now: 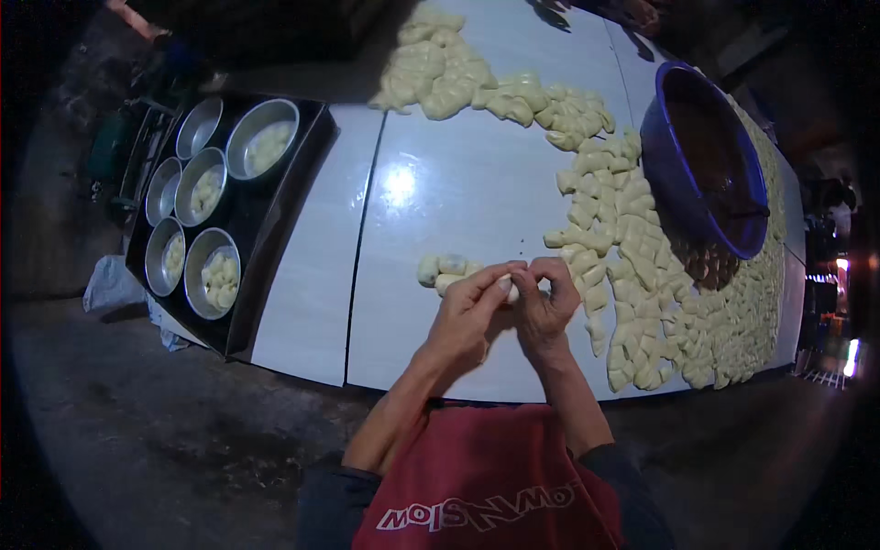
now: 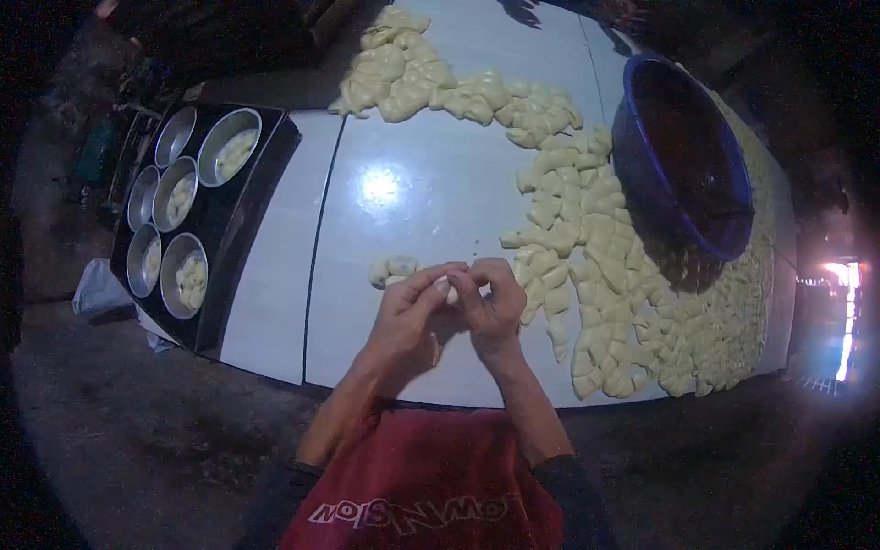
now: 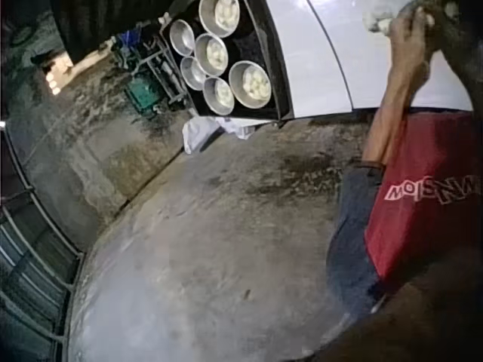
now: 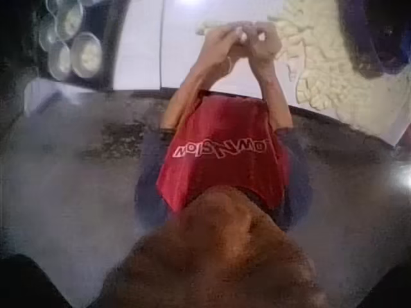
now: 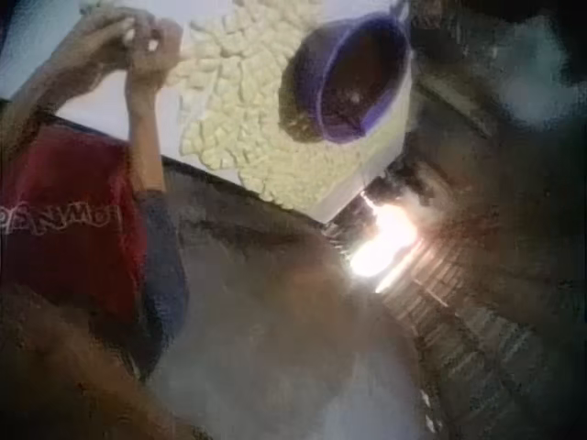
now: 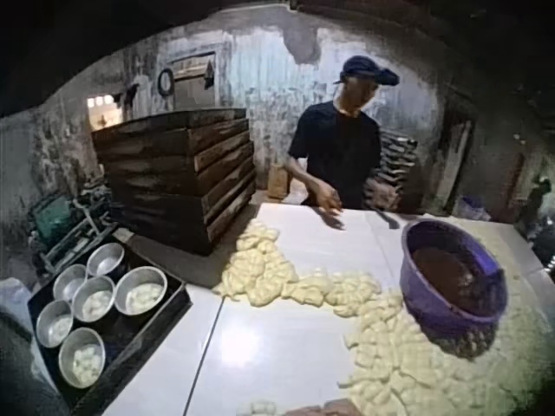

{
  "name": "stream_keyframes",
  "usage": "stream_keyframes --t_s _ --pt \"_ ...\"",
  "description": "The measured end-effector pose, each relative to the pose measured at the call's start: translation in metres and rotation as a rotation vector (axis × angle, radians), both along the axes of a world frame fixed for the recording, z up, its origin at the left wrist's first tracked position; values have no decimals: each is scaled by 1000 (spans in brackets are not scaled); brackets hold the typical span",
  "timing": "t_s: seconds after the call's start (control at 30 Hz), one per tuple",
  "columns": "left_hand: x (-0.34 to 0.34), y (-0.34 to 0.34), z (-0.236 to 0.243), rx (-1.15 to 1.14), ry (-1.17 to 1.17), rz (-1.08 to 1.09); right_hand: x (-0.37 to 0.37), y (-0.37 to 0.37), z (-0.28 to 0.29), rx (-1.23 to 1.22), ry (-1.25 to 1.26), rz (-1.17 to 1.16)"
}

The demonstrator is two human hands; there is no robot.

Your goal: The person prepares bread by taking small pieces of dough, flattening them, adding a chocolate-like filling from a bowl, folding the dough to enclose the filling, and placing the filled rolls into small metal baking pans.

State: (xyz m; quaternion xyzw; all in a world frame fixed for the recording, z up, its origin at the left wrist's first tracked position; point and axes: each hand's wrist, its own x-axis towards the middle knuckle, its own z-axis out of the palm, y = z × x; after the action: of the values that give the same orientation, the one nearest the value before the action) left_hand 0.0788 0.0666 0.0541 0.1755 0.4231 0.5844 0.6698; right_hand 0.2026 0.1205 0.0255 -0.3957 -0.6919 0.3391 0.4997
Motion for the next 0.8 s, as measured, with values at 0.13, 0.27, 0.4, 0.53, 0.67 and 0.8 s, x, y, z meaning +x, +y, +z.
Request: stream_keyframes --t_s 0.13,0.27,0.4,0.53,0.67,0.8 --pt "-1 -27 -10 0 317 28 6 -16 -1 -339 -166 122" --pt "-23 -22 -16 -47 292 211 -17 -16 37 -116 -227 321" --pt "-59 -7 3 -24 675 268 -37 4 51 -320 -181 362" --pt "-101 11 7 -55 986 237 -54 48 12 -266 -501 449" --pt "-110 25 -14 47 1022 -14 -52 40 26 -170 -583 361" --pt "-112 35 -21 0 1134 -363 -13 1 44 -435 -496 207"
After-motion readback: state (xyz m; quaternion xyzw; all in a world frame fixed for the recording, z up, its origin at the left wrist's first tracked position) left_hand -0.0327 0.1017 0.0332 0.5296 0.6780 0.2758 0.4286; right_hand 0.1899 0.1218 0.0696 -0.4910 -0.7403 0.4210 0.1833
